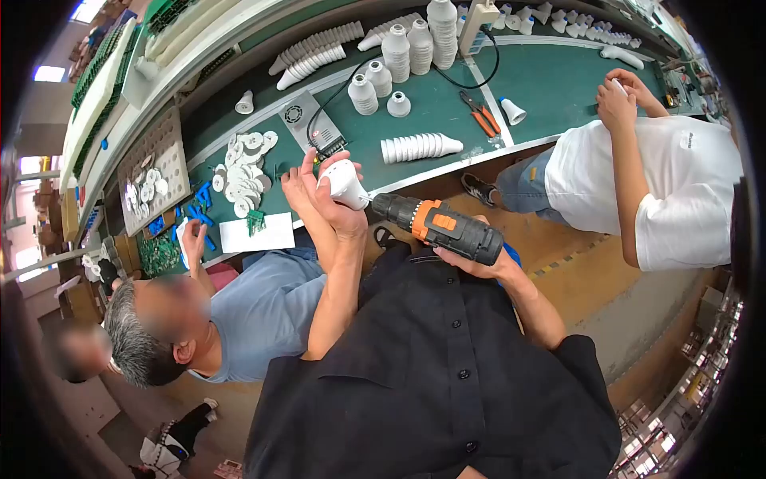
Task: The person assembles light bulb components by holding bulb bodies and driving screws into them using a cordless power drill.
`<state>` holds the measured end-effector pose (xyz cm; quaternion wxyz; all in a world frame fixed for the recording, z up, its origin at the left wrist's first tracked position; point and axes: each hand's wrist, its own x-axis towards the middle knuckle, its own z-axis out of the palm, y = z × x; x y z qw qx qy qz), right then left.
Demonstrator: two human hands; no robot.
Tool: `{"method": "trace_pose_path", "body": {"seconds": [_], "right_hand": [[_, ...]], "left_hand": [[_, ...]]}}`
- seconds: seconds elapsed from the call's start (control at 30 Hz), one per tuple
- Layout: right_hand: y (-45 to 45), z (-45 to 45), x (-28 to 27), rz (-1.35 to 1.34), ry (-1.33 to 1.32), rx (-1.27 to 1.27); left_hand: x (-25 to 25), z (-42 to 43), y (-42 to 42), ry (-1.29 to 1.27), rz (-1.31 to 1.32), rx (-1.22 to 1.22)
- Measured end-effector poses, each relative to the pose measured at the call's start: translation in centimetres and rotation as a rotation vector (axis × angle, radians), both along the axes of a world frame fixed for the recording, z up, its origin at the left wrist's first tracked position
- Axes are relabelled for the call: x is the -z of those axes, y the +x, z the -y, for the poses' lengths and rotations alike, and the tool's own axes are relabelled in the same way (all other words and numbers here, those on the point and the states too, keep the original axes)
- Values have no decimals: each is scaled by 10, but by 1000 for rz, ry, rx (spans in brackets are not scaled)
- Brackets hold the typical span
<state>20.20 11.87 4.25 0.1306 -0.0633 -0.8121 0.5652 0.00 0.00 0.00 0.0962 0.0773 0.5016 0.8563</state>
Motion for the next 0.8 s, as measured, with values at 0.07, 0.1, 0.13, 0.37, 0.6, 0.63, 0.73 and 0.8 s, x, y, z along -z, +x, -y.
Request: {"method": "trace_pose_path", "body": {"seconds": [0.07,0.1,0.13,0.37,0.6,0.63,0.73,0.8], "right_hand": [[0,1,-6,-20,15,8],[-7,1,-1,-35,9,5],[-6,1,1,-33,12,2],[-4,-3,6,247,-234,-66],[-3,-3,11,87,-129,-7],[-4,-4,11,67,-105,-11],[-3,-6,13,45,-75,-13],[-3,-6,12,53,-57,-14]], "left_hand": [[-3,0,1,5,20,21],[-4,1,-7,-5,-6,30],[-3,2,-7,-7,-14,40],[-4,-1,-7,-20,-86,7],[-11,-9,-8,1,-86,13],[-8,-9,-8,16,-77,16],[4,-10,-10,42,-99,30],[7,-11,-11,56,-112,38]]}}
